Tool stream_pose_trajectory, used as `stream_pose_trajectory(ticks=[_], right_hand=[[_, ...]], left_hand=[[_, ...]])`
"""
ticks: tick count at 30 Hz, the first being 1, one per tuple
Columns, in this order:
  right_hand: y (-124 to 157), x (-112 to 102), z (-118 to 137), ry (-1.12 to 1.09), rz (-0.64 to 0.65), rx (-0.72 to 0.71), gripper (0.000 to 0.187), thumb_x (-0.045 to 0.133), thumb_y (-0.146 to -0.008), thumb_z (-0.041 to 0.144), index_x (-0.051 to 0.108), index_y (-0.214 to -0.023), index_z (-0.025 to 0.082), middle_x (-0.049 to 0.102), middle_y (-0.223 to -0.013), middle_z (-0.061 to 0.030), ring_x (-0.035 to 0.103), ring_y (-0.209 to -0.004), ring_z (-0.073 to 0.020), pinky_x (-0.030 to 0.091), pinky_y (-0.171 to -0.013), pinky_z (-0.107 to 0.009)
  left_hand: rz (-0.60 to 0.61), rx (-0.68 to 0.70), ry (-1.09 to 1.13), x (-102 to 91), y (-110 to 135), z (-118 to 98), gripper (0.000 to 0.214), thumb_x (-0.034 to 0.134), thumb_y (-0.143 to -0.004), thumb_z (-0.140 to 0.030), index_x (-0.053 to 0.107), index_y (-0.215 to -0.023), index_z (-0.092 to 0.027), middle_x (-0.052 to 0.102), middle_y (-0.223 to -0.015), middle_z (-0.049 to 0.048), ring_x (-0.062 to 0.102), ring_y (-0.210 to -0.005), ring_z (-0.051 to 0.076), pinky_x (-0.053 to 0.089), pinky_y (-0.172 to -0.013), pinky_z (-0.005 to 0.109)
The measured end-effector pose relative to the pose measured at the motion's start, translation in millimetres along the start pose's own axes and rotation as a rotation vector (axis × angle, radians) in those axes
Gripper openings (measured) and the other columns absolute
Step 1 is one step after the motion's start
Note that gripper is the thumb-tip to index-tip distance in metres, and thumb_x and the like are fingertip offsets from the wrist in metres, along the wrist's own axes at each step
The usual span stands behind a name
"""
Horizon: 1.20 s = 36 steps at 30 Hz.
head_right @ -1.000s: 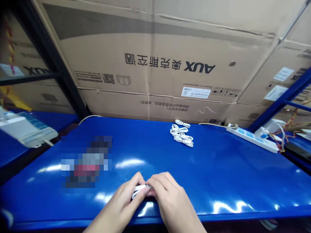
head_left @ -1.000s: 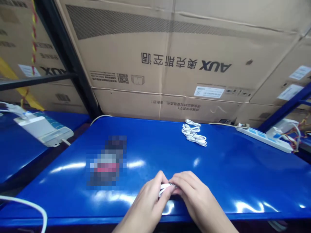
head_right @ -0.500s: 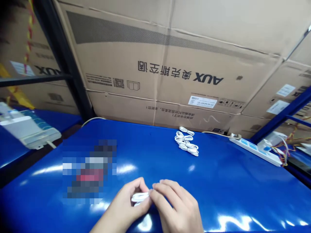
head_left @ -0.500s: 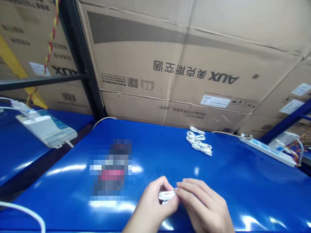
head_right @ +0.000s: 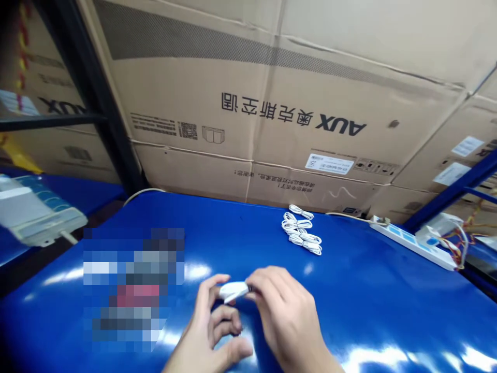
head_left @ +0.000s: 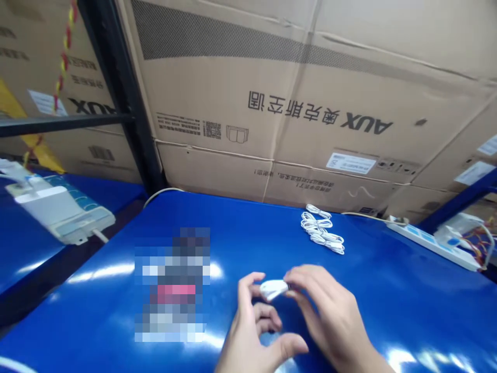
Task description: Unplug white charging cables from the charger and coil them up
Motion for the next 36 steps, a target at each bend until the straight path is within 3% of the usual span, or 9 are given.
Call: stream_pose_trajectory(ticks=[2, 4, 7, 13, 18, 23, 29, 32, 36], right_hand=[[-28, 11, -28, 0.009, 0.096, 0.056, 0.017, 0.053, -0.101, 0.023, 0.069, -0.104, 0.020, 0.076, -0.100, -0.0076, 0.073, -0.091, -0.0226, 0.060, -0.079, -0.033], [-56, 17, -59, 0.020, 0.129, 0.067, 0.019, 0.058, -0.099, 0.027, 0.068, -0.114, 0.021, 0.075, -0.112, -0.0078, 0.071, -0.104, -0.0231, 0.057, -0.091, -0.034], [-79, 9, -110, 0.076, 0.132, 0.152, 0.029, 0.059, -0.098, 0.028, 0.065, -0.126, 0.022, 0.070, -0.128, -0.0097, 0.064, -0.120, -0.0261, 0.051, -0.103, -0.038], [-27, -27, -184, 0.143, 0.283, 0.394, 0.017, 0.066, -0.091, 0.036, 0.076, -0.087, 0.022, 0.078, -0.088, -0.0094, 0.073, -0.081, -0.0291, 0.056, -0.073, -0.036], [1, -32, -200, 0.042, 0.308, 0.449, 0.017, 0.067, -0.089, 0.038, 0.076, -0.093, 0.023, 0.079, -0.094, -0.0069, 0.073, -0.084, -0.0272, 0.055, -0.074, -0.034], [-10, -62, -169, -0.103, 0.165, 0.420, 0.021, 0.062, -0.092, 0.036, 0.074, -0.100, 0.020, 0.074, -0.105, -0.0104, 0.071, -0.095, -0.0265, 0.056, -0.084, -0.037], [29, -71, -58, -0.673, 0.338, 0.440, 0.016, 0.069, -0.094, 0.037, 0.075, -0.105, 0.027, 0.072, -0.102, -0.0046, 0.069, -0.091, -0.0202, 0.055, -0.076, -0.028], [50, -59, -23, -0.822, 0.345, 0.407, 0.009, 0.066, -0.097, 0.028, 0.075, -0.101, 0.028, 0.070, -0.097, -0.0029, 0.067, -0.093, -0.0186, 0.053, -0.083, -0.028], [66, -41, -16, -0.940, 0.235, 0.468, 0.009, 0.065, -0.097, 0.024, 0.073, -0.095, 0.027, 0.068, -0.096, -0.0038, 0.067, -0.091, -0.0183, 0.053, -0.082, -0.028]], left_hand=[[-0.115, 0.030, 0.049, -0.1, 1, 1, 0.090, 0.089, -0.061, -0.036, 0.032, -0.131, -0.032, 0.049, -0.121, 0.0075, 0.057, -0.083, 0.017, 0.052, -0.070, 0.028], [-0.128, 0.064, -0.002, 0.9, 2, -1, 0.070, 0.082, -0.071, -0.043, 0.038, -0.125, -0.030, 0.051, -0.117, 0.0072, 0.057, -0.085, 0.018, 0.051, -0.065, 0.027], [0.048, 0.050, -0.123, 3.8, 4, -7, 0.034, 0.060, -0.091, -0.055, 0.049, -0.094, -0.023, 0.056, -0.089, 0.0022, 0.055, -0.076, 0.016, 0.047, -0.068, 0.026], [0.189, 0.122, -0.334, 3.9, 6, -19, 0.038, 0.057, -0.094, -0.051, 0.055, -0.073, -0.019, 0.056, -0.075, 0.0016, 0.052, -0.069, 0.016, 0.040, -0.064, 0.025], [0.268, 0.124, -0.461, 11.6, 4, -18, 0.025, 0.064, -0.090, -0.037, 0.072, -0.074, -0.019, 0.073, -0.085, 0.0065, 0.067, -0.081, 0.021, 0.047, -0.074, 0.027], [0.162, 0.098, -0.436, 7.5, 2, -13, 0.033, 0.059, -0.094, -0.048, 0.077, -0.100, -0.021, 0.076, -0.099, 0.0093, 0.072, -0.086, 0.023, 0.054, -0.078, 0.029], [0.126, 0.208, -0.441, 23.2, 33, -22, 0.056, 0.045, -0.099, -0.056, 0.050, -0.146, -0.025, 0.067, -0.127, 0.0125, 0.068, -0.098, 0.024, 0.055, -0.081, 0.033], [0.284, 0.162, -0.660, 35.8, 48, -26, 0.038, 0.051, -0.098, -0.050, 0.064, -0.127, -0.029, 0.073, -0.107, 0.0046, 0.068, -0.089, 0.023, 0.052, -0.080, 0.030], [0.221, 0.187, -0.886, 34.1, 55, -33, 0.026, 0.049, -0.100, -0.044, 0.069, -0.108, -0.029, 0.073, -0.094, 0.0028, 0.067, -0.085, 0.022, 0.050, -0.079, 0.028]])
Point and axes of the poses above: each hand's wrist, its own y-axis away from the middle knuckle, its own x-axis out of the palm, z = x × y, the point moved 4 cm from there along -y, towards the middle knuckle
